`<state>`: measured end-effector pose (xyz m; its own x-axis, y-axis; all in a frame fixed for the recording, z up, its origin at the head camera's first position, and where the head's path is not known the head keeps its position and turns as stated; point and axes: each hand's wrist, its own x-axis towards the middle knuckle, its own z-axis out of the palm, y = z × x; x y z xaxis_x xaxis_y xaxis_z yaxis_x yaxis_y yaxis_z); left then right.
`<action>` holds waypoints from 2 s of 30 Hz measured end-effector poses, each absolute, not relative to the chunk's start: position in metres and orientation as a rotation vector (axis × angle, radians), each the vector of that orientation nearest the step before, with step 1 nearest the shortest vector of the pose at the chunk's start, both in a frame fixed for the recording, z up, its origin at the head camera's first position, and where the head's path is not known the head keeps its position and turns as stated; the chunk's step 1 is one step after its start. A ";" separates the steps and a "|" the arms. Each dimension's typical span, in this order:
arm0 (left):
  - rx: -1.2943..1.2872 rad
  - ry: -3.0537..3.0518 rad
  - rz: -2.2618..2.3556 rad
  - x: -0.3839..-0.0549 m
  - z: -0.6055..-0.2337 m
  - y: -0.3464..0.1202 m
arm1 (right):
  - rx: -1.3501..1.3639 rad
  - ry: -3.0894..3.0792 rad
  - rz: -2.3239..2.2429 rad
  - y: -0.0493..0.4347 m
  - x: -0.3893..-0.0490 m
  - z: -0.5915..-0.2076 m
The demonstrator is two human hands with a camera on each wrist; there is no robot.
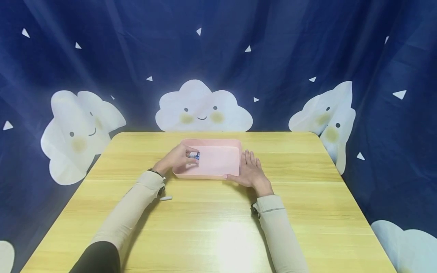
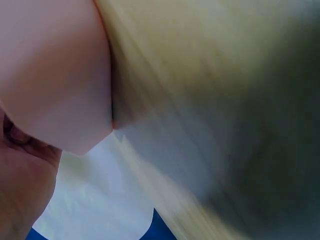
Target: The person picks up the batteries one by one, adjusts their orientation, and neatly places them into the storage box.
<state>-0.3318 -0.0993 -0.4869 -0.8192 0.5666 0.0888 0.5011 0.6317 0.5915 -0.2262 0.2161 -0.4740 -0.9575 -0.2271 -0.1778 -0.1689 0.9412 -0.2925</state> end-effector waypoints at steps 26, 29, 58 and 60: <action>0.819 2.781 0.613 -0.329 -0.490 -0.093 | -0.298 2.887 -0.420 0.215 -0.225 -0.474; 0.823 2.768 0.618 -0.329 -0.489 -0.093 | -0.295 2.881 -0.425 0.215 -0.225 -0.474; 0.758 2.755 1.177 -0.314 -0.460 -0.165 | -0.295 2.860 -0.413 0.218 -0.229 -0.473; 0.759 2.764 1.172 -0.307 -0.459 -0.172 | -0.295 2.858 -0.413 0.218 -0.229 -0.474</action>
<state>-0.3067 -0.1719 -0.4589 -0.8790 0.4541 0.1453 0.4201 0.5935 0.6865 -0.2285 0.2180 -0.4735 -0.9511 -0.2310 -0.2048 -0.1635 0.9396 -0.3006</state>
